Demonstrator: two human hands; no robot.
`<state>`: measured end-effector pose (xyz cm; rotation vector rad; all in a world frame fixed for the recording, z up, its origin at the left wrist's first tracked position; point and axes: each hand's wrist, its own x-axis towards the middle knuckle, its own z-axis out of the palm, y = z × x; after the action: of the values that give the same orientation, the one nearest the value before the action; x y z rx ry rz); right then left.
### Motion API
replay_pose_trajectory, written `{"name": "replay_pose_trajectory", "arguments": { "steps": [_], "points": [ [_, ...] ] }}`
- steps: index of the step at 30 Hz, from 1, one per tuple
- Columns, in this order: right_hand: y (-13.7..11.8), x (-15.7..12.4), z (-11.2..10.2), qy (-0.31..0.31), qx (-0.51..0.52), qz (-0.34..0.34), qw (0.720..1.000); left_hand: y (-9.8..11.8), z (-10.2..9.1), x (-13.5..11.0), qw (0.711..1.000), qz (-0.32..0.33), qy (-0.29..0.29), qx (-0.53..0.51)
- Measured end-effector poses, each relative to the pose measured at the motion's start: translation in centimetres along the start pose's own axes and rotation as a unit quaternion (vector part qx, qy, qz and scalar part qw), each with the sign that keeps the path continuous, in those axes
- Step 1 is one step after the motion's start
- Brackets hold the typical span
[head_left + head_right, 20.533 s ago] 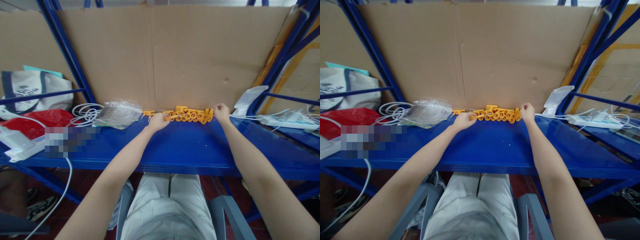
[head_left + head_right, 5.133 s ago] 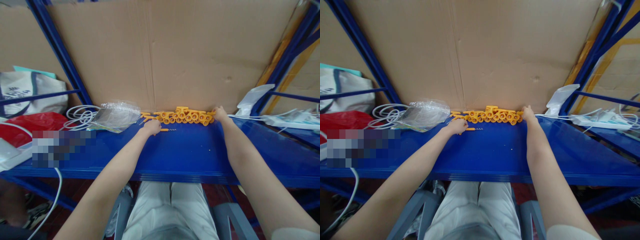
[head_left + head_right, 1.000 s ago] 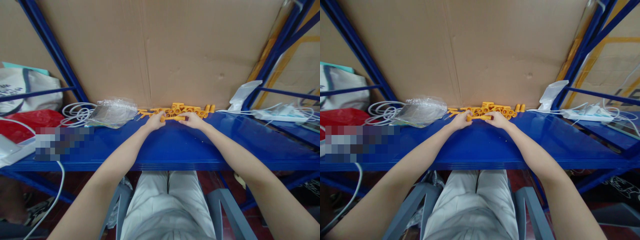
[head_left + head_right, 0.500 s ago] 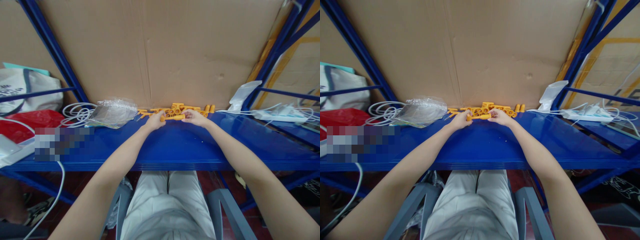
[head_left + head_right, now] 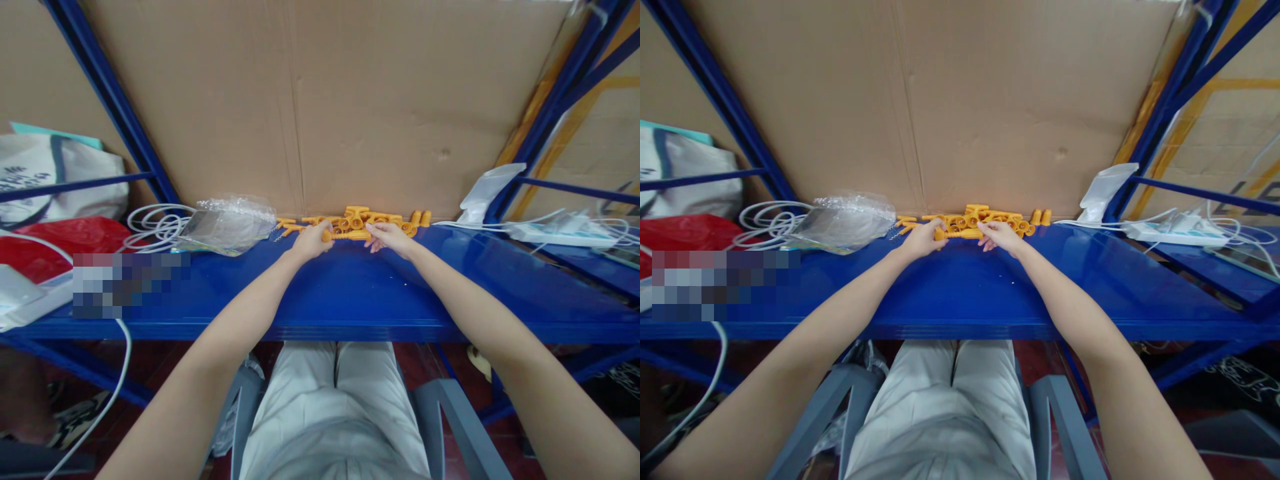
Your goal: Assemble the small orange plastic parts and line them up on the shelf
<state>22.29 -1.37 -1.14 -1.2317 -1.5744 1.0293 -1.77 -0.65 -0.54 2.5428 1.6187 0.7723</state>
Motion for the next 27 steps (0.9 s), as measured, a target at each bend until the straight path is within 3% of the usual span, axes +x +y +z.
{"name": "replay_pose_trajectory", "arguments": {
  "steps": [5,12,27],
  "points": [
    [0.4,0.0,-1.0,-0.057,0.017,-0.01,0.998,-0.1,0.0,0.1,1.0,0.001,-0.001,-0.001],
    [0.5,0.0,-1.3,-0.09,0.043,-0.01,0.995,-0.2,0.0,0.0,1.0,0.006,0.008,0.003],
    [0.1,-0.1,-0.3,-0.062,0.041,0.028,0.997,0.4,-0.4,-0.3,0.999,-0.005,0.03,0.033]
  ]
}}
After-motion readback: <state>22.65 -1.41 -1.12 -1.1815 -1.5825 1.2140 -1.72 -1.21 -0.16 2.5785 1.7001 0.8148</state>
